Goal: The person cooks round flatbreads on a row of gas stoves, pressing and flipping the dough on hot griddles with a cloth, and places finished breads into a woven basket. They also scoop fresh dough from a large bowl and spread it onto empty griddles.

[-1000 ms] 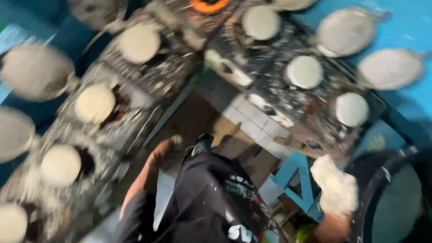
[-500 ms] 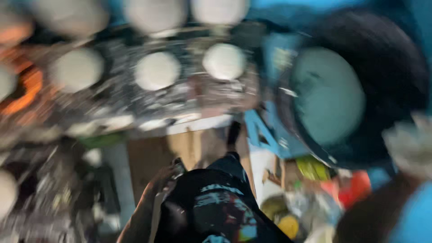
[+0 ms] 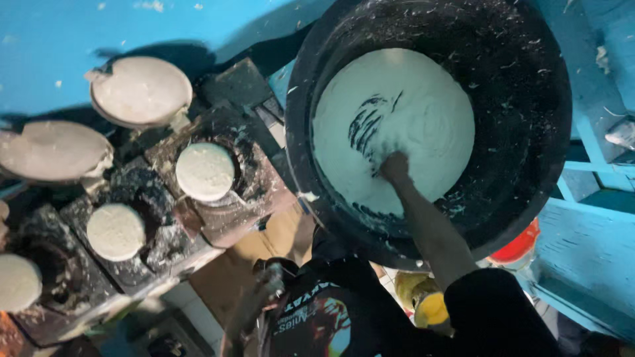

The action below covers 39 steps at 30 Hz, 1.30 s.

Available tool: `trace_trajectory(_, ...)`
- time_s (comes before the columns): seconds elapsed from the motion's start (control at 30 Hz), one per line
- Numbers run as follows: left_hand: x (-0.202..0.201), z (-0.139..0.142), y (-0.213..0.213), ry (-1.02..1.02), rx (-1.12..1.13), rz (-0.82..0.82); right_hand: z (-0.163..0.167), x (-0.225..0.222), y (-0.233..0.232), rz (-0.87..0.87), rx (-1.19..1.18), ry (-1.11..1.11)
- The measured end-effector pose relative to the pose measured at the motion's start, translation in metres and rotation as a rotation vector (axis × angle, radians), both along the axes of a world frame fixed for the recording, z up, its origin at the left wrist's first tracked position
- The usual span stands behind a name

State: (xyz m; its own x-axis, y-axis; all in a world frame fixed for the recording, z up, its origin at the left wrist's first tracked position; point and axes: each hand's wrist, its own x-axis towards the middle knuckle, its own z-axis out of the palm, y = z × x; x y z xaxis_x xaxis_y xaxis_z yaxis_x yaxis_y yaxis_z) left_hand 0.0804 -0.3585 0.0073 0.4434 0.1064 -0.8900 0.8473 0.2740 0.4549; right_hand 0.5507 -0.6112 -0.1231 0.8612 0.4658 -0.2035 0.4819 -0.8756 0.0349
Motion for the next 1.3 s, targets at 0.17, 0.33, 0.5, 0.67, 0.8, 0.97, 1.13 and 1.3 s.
trace_trajectory(0.17,0.118,0.038,0.016,-0.102,0.004,-0.075,-0.005,0.077,-0.016,-0.183,0.539,1.086)
trace_trajectory(0.33,0.186,0.123,0.016,-0.382,0.080,-0.208,0.004,0.110,-0.004,0.176,-0.013,0.148)
trace_trajectory(0.5,0.306,0.096,0.022,-1.125,0.836,-0.456,0.024,0.005,0.021,-0.063,0.120,0.378)
trace_trajectory(0.67,0.320,0.081,0.050,-1.033,0.900,-0.252,0.087,-0.021,-0.025,0.340,0.467,0.710)
trace_trajectory(0.8,0.335,0.079,0.023,-1.164,0.798,-0.574,0.225,-0.002,-0.081,0.314,0.520,0.599)
trace_trajectory(0.97,0.331,0.052,-0.022,-1.120,0.719,-0.854,0.426,-0.026,-0.189,0.043,0.909,0.255)
trace_trajectory(1.13,0.273,0.049,-0.072,-1.113,0.750,-0.885,0.380,-0.009,-0.237,-0.161,1.292,0.136)
trace_trajectory(1.3,0.265,0.060,-0.080,-1.296,0.979,-0.821,0.232,0.043,-0.184,-0.264,1.824,0.331)
